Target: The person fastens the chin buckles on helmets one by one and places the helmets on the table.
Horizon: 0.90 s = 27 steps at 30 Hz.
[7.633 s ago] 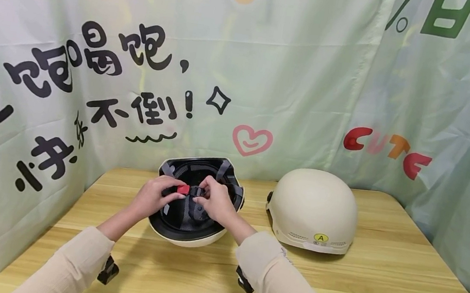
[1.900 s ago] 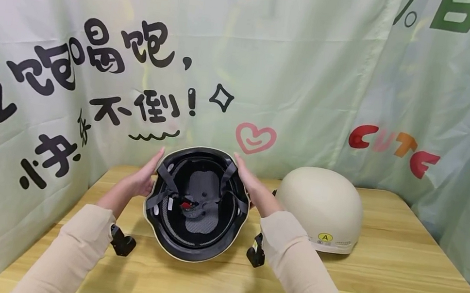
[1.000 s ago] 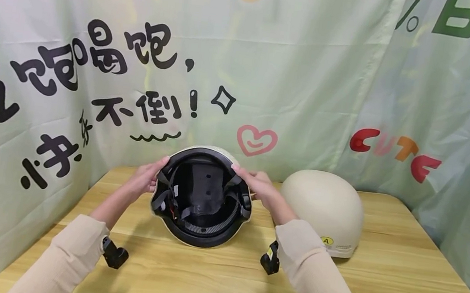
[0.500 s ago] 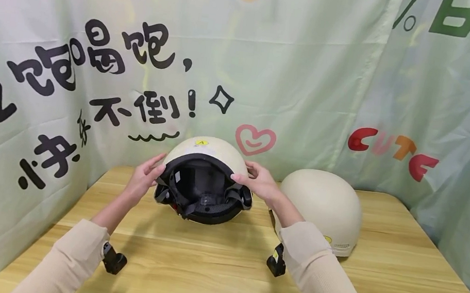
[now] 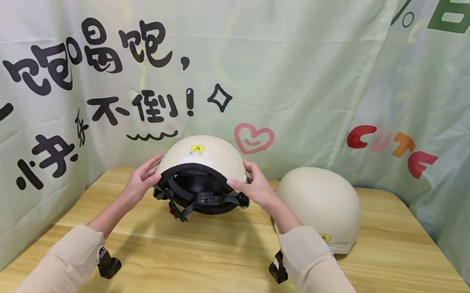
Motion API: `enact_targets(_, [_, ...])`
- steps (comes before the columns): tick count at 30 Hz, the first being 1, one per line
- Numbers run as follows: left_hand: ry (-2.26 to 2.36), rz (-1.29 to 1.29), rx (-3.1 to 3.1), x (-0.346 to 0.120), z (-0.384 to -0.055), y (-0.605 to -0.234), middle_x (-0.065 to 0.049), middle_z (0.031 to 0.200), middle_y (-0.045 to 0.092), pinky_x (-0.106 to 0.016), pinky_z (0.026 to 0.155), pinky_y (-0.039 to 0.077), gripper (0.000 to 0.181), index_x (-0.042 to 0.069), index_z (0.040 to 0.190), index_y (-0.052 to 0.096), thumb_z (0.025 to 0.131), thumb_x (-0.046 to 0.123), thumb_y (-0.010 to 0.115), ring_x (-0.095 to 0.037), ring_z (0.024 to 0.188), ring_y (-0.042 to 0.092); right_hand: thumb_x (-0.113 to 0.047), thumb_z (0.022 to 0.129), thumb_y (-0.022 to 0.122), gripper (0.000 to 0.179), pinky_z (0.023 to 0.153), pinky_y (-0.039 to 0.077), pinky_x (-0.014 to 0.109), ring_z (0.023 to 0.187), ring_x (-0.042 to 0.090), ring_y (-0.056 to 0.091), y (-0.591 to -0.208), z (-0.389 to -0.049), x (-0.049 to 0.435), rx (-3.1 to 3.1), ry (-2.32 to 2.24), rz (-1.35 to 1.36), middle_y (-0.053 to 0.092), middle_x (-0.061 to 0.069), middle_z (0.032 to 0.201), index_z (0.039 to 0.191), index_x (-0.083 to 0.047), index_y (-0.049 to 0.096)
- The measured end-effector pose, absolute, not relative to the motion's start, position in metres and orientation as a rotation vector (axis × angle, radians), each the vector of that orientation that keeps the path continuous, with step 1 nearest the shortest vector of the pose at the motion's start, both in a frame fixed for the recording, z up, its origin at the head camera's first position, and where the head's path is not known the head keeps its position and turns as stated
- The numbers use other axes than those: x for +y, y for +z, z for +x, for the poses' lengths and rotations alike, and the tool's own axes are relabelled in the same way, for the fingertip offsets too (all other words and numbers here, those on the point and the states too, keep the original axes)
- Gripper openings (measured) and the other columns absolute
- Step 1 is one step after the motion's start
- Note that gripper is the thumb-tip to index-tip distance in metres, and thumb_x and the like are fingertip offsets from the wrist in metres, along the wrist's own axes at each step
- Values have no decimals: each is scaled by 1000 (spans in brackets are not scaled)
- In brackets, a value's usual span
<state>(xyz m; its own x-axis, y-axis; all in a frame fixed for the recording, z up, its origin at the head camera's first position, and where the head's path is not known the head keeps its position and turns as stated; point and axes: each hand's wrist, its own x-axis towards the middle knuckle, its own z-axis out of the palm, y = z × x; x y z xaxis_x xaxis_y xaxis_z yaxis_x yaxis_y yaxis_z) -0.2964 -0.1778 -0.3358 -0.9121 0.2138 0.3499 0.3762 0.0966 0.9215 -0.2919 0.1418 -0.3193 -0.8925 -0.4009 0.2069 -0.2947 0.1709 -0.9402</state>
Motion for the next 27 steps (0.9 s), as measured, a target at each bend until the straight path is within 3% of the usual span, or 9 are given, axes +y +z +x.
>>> enact_targets(5, [-1874, -627, -2314, -185, -292, -337, -22, 151, 22, -31, 105, 35, 82, 2, 148, 16, 87, 33, 61, -35, 138, 26, -49, 81, 66, 101, 105, 36, 50, 135, 44, 27, -314, -286, 141, 2363, -1700, -619, 15, 27, 151, 148, -3, 6])
enact_targets(8, [-1844, -682, -2350, -189, -289, -339, -25, 151, 19, -41, 109, 26, 91, -1, 148, 13, 84, 40, 64, -39, 138, 24, -58, 80, 62, 106, 100, 39, 49, 132, 41, 31, -311, -284, 145, 2394, -1529, -600, 17, 28, 150, 149, -3, 3])
enact_targets(11, [-1842, -791, -2363, -191, -288, -339, -28, 151, 15, -35, 109, 27, 97, -4, 147, 11, 83, 46, 65, -41, 138, 20, -61, 79, 60, 107, 73, 46, 36, 116, 35, 45, -309, -281, 149, 2409, -1403, -583, 22, 27, 148, 149, -5, 1])
enact_targets(15, [-1849, -949, -2369, -193, -287, -340, -29, 150, 13, -15, 100, 36, 98, -2, 147, 8, 84, 46, 64, -42, 136, 21, -57, 78, 64, 108, 53, 36, 28, 94, 26, 53, -313, -278, 151, 2393, -1371, -574, 24, 24, 148, 150, -14, -4])
enact_targets(17, [-1858, -1008, -2370, -195, -285, -342, -29, 150, 13, -12, 91, 42, 98, 2, 148, 7, 83, 46, 65, -38, 133, 30, -53, 76, 68, 109, 58, 44, 28, 100, 29, 53, -319, -276, 150, 2366, -1441, -634, 22, 23, 149, 150, -18, -3])
enact_targets(19, [-1846, -1061, -2362, -198, -283, -346, -27, 151, 10, -12, 92, 42, 99, 5, 149, 5, 82, 45, 66, -38, 133, 30, -50, 73, 73, 111, 66, 51, 30, 107, 34, 52, -328, -273, 147, 2341, -1526, -703, 21, 23, 149, 150, -20, -1])
enact_targets(22, [-1826, -1111, -2352, -201, -280, -351, -22, 153, 6, -11, 98, 37, 103, 7, 149, 4, 79, 42, 70, -36, 137, 23, -49, 69, 77, 114, 79, 53, 34, 121, 44, 43, -341, -269, 145, 2335, -1632, -830, 19, 22, 149, 150, -18, 3])
enact_targets(24, [-1799, -1128, -2356, -202, -278, -355, -19, 154, 3, -8, 102, 28, 106, 7, 149, 3, 77, 41, 73, -39, 139, 11, -50, 67, 78, 116, 80, 52, 35, 122, 45, 41, -348, -267, 144, 2357, -1657, -875, 20, 22, 149, 150, -18, 4])
enact_targets(27, [-1737, -1114, -2395, -205, -275, -361, -18, 155, 4, -7, 103, 25, 111, 8, 149, 3, 72, 40, 76, -38, 139, 9, -48, 64, 81, 119, 87, 50, 42, 128, 45, 35, -354, -263, 142, 2384, -1678, -920, 19, 19, 151, 150, -18, 4])
